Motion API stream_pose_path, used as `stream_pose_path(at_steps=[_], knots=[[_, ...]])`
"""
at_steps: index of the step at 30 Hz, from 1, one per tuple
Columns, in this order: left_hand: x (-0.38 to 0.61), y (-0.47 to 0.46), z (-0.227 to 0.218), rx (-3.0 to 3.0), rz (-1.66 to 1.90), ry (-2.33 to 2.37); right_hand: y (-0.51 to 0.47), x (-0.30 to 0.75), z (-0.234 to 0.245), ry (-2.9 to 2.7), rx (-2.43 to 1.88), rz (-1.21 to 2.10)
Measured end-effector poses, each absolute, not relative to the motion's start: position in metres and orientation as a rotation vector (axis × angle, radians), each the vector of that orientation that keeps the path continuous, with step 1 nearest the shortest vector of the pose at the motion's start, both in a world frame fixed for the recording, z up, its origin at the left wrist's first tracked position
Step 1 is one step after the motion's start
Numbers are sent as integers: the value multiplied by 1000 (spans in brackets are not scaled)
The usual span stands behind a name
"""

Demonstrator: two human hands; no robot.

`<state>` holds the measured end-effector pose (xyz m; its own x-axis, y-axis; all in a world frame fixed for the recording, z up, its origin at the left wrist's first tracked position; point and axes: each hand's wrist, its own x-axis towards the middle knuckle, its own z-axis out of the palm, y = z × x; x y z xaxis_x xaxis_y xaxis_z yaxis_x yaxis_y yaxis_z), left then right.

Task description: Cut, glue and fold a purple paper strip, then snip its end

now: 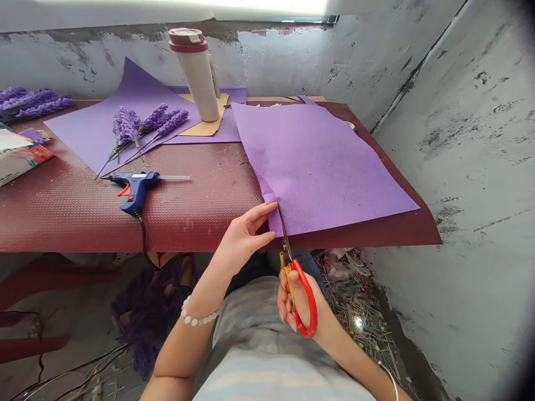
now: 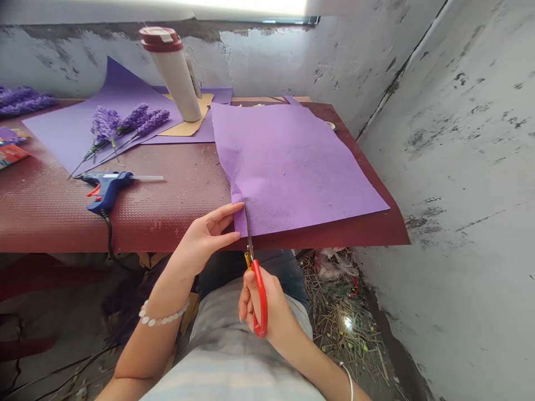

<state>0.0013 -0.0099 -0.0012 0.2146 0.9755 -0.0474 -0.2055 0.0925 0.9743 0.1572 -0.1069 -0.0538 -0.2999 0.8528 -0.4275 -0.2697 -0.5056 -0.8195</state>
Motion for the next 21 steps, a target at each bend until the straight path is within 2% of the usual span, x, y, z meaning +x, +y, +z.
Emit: stream_pose_path(at_steps=[21], knots=[[2, -7, -5, 1123, 1121, 856, -107, 154, -55, -833, -1242, 1867]])
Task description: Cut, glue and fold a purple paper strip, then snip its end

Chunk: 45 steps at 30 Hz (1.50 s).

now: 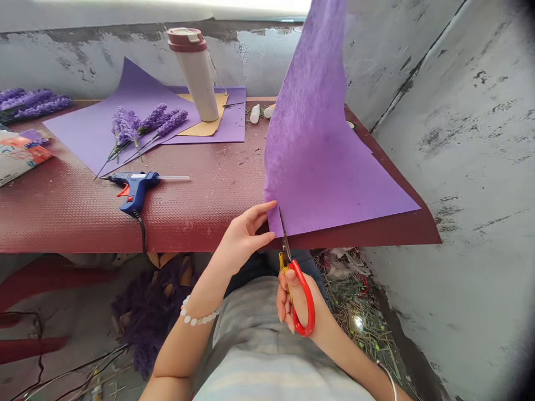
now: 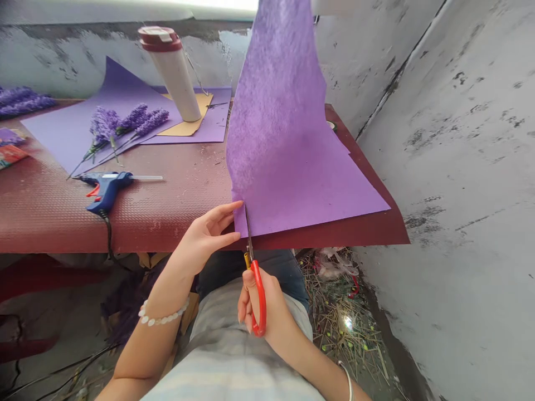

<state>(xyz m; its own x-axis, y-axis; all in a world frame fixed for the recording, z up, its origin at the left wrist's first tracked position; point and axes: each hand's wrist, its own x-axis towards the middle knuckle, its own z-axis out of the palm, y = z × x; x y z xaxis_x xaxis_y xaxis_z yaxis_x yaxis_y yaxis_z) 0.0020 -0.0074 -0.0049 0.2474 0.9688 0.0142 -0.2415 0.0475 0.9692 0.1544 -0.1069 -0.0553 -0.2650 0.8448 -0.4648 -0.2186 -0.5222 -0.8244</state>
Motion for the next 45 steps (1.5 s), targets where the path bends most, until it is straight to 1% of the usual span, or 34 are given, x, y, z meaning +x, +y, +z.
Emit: stream_pose_path(at_steps=[7, 17, 21, 24, 29, 31, 37, 45], knots=[[1, -7, -6, 1171, 1132, 795, -107, 155, -54, -842, -1251, 1870], [-2, -11, 5, 1055, 1016, 958, -109, 160, -55, -883, -1272, 1849], [2, -9, 5, 1052, 1117, 1014, -110, 162, -53, -871, -1257, 1862], [4, -5, 3, 1047, 1098, 1067, -111, 163, -52, -875, -1254, 1857], [5, 0, 2, 1296, 1256, 1276, -114, 165, -54, -888, -1228, 1874], [5, 1, 1, 1319, 1280, 1257, -114, 165, -55, -881, -1219, 1887], [1, 3, -1, 1326, 1187, 1168, -114, 164, -52, -895, -1199, 1905], [-3, 7, 4, 1328, 1102, 1067, -111, 164, -46, -962, -1090, 1789]])
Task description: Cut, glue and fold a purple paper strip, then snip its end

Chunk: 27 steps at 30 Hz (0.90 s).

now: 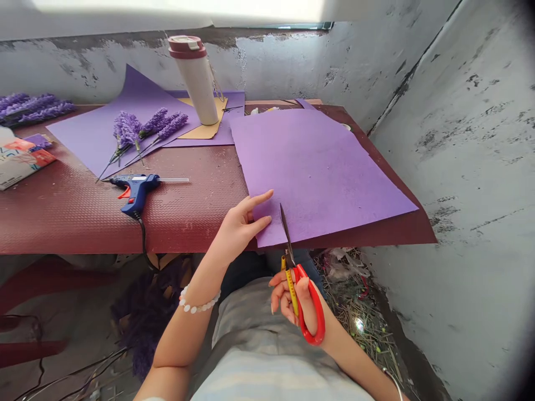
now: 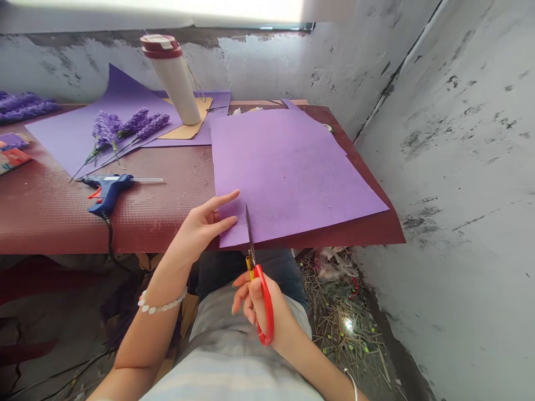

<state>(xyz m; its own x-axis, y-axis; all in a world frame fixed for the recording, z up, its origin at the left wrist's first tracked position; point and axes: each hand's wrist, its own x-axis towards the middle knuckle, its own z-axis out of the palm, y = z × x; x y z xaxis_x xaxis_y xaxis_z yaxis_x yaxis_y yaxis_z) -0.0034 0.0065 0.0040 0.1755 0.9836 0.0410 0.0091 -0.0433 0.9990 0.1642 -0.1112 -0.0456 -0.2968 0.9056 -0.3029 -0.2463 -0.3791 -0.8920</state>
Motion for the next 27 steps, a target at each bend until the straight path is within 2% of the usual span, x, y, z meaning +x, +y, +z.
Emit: stream_pose_path(at_steps=[6, 14, 27], knots=[[-4, 2, 6, 1370, 1065, 978, -114, 171, -49, -1019, -1033, 1778], [-6, -10, 11, 1407, 1028, 954, -109, 171, -25, -1195, -1120, 1741], [-10, -9, 3, 1329, 1008, 959, -114, 168, -53, -1147, -1223, 1737]])
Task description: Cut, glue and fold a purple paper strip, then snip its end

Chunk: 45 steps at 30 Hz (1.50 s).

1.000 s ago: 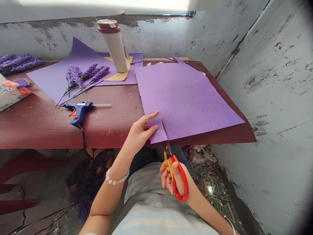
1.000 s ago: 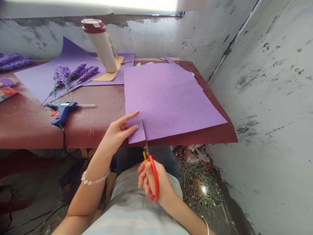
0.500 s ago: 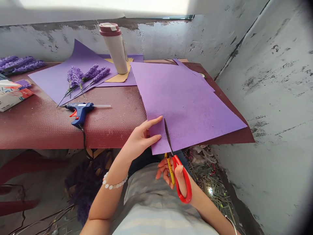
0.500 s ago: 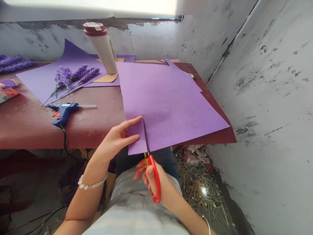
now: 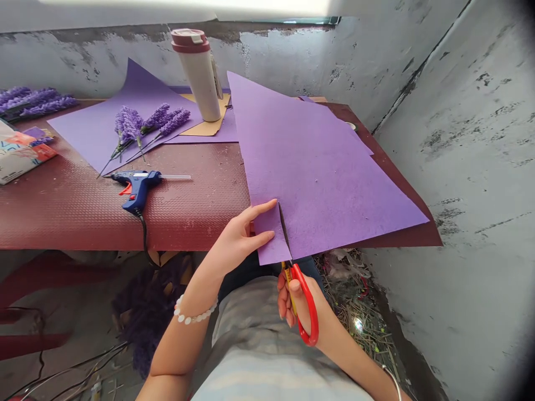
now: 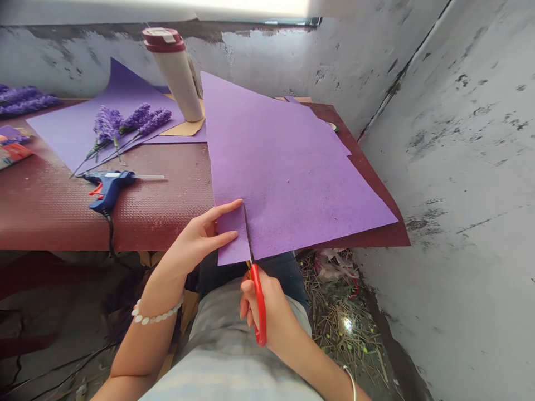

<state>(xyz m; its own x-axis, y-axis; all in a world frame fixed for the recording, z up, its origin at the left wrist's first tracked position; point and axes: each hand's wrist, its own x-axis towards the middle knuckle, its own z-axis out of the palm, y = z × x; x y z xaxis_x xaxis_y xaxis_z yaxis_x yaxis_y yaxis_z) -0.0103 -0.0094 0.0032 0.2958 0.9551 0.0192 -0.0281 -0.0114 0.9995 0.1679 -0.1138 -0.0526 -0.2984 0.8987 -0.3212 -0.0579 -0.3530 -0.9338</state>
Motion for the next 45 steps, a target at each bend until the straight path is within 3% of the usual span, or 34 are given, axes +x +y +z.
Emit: stream_pose_path(at_steps=[14, 19, 26, 45], knots=[[-11, -10, 3, 1338, 1024, 943, -107, 158, -36, -936, -1376, 1856], [-12, -2, 15, 1407, 946, 1176, -107, 160, -35, -907, -1397, 1868], [-5, 32, 14, 1593, 1112, 1145, -104, 159, -30, -885, -1433, 1874], [-2, 29, 4, 1379, 1238, 1003, -109, 165, -41, -1048, -1071, 1812]])
